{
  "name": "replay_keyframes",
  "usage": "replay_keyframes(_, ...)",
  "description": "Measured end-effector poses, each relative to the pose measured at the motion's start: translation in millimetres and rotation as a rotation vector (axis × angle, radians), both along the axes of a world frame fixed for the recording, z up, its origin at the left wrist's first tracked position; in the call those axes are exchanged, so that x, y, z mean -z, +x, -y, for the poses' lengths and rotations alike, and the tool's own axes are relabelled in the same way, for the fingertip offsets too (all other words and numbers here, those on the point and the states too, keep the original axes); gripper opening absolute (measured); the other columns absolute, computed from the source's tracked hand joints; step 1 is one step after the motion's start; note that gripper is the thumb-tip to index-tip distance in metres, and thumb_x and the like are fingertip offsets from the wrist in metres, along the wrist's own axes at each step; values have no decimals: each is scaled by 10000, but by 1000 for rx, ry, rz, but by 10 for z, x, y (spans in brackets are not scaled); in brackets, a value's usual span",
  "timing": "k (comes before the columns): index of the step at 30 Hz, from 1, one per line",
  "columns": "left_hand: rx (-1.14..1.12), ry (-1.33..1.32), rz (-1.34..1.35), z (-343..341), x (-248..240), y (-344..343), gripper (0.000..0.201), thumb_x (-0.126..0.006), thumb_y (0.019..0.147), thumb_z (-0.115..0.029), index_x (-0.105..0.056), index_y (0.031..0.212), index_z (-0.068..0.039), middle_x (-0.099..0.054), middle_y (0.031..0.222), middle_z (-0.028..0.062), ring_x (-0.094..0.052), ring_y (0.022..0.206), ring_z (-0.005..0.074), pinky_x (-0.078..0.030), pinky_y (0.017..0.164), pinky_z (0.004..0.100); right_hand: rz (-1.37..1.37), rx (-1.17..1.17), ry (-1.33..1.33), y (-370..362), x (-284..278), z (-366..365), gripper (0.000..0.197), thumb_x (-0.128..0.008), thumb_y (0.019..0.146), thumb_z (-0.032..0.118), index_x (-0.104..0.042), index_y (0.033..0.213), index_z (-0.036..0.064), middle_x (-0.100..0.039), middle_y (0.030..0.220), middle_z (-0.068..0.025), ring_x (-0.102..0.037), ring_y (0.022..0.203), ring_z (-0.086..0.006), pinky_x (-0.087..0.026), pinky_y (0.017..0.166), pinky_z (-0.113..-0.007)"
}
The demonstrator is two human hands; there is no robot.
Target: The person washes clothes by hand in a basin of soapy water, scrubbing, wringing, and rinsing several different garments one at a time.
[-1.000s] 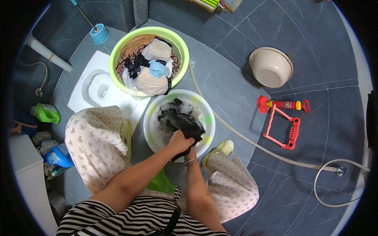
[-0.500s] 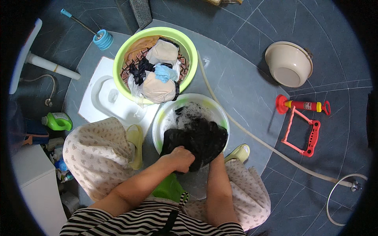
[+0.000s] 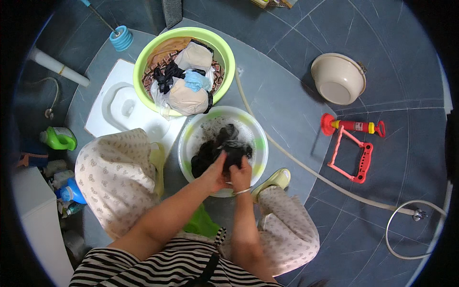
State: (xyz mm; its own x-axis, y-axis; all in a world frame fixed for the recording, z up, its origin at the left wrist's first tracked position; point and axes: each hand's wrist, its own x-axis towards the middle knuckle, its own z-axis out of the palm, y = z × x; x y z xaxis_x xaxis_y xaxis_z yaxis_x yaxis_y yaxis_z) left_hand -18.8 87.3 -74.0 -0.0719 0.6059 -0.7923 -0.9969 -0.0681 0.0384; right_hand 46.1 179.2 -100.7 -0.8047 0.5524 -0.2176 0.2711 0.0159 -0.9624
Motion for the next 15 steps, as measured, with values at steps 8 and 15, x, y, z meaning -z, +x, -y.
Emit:
replay_keyframes(8, -216, -423, 32, 266, 700, 160, 503, -579, 821, -274, -428, 1229, -24, -369, 1299, 174, -452, 1104, 302, -432, 864, 403, 78, -272, 717, 271, 154, 250, 148, -483, 714, 65, -542, 841, 19, -581, 805, -164, -541, 814, -346, -424, 757, -411)
replay_keyframes(15, -20, -631, -124, 150, 521, 160, 677, -597, 787, -138, -228, 1337, 2, -321, 1324, 216, -397, 1159, 348, -347, 953, 417, 448, 220, 359, -412, 1069, -581, 500, -663, 729, 275, -528, 1148, 37, -589, 995, -219, -565, 929, -311, -431, 824, -357)
